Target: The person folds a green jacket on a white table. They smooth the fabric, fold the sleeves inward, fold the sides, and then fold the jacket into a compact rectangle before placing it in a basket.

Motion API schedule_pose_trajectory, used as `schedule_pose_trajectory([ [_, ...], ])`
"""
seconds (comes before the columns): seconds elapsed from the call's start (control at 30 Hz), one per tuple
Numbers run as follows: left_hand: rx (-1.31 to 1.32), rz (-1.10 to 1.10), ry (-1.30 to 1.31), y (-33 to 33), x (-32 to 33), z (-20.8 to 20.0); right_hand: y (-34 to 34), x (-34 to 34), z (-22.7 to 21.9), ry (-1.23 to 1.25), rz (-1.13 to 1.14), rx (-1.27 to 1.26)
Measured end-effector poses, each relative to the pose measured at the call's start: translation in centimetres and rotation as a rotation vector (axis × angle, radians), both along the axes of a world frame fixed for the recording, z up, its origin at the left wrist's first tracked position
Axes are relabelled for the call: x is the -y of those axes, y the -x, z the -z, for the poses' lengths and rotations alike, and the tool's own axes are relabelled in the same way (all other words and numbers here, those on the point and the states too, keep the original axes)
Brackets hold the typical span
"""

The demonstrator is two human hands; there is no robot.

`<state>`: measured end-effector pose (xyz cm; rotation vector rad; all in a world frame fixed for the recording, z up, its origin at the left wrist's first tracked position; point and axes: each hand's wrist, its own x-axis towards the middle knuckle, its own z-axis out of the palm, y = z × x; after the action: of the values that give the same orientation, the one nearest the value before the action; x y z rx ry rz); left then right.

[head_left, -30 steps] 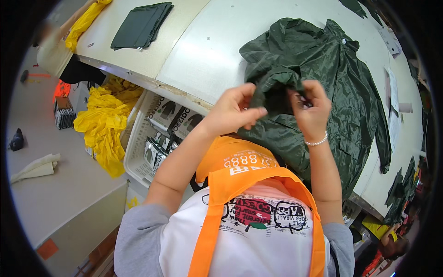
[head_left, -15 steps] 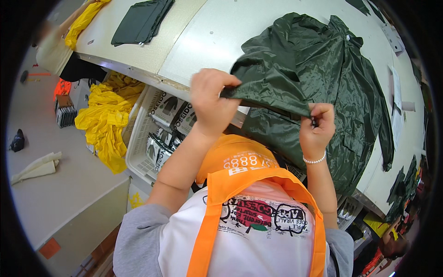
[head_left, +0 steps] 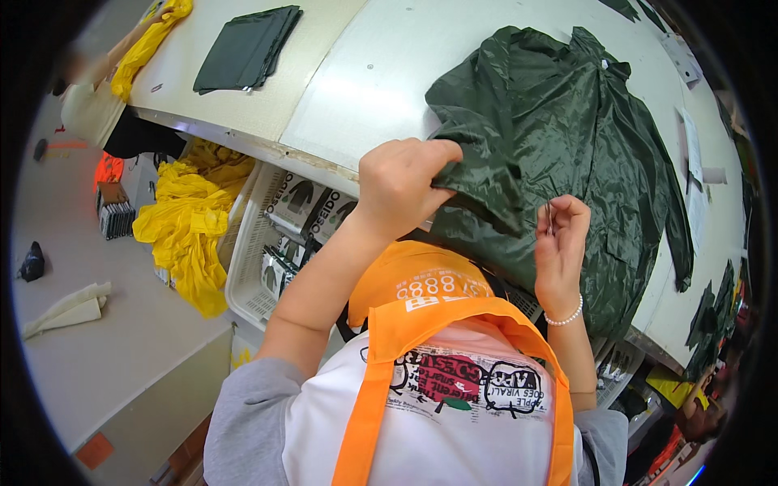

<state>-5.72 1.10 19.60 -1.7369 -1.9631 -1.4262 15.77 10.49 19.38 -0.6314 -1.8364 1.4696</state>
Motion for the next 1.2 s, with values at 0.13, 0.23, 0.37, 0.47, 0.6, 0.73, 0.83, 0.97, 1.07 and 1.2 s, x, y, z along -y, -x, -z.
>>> schedule_pose_trajectory([
  [0.13,-0.087,0.074,-0.022,-0.1,0.0,0.4,2.0,0.3,-2.3,-0.146,0.023,0.251],
  [0.23,-0.111,0.096,-0.047,-0.1,-0.4,0.1,2.9,0.8,-2.6,-0.054,-0.025,0.278],
  [0.37,-0.116,0.107,-0.053,0.0,-0.5,0.2,3.3,1.5,-2.2,-0.102,-0.02,0.253],
  [0.47,-0.101,0.117,-0.063,0.0,-0.4,0.2,3.6,1.7,-2.0,-0.096,-0.009,0.272],
  [0.6,-0.093,0.12,-0.057,0.0,-0.2,0.2,4.1,1.6,-2.1,-0.117,-0.015,0.279],
  [0.73,-0.078,0.109,-0.059,0.0,0.0,0.3,4.4,1.8,-2.1,-0.093,-0.03,0.258],
  [0.83,-0.07,0.101,-0.055,0.3,0.4,0.3,4.7,2.0,-2.2,-0.046,-0.047,0.267],
  [0.97,-0.079,0.106,-0.036,0.8,0.9,0.3,5.1,1.9,-1.7,0.113,0.072,0.105],
  [1.07,-0.079,0.115,-0.026,1.0,0.8,0.4,5.6,1.8,-3.0,0.0,0.01,0.208],
  [1.2,-0.119,0.134,-0.012,1.0,0.4,0.7,6.6,1.8,-2.4,-0.274,-0.08,0.191],
])
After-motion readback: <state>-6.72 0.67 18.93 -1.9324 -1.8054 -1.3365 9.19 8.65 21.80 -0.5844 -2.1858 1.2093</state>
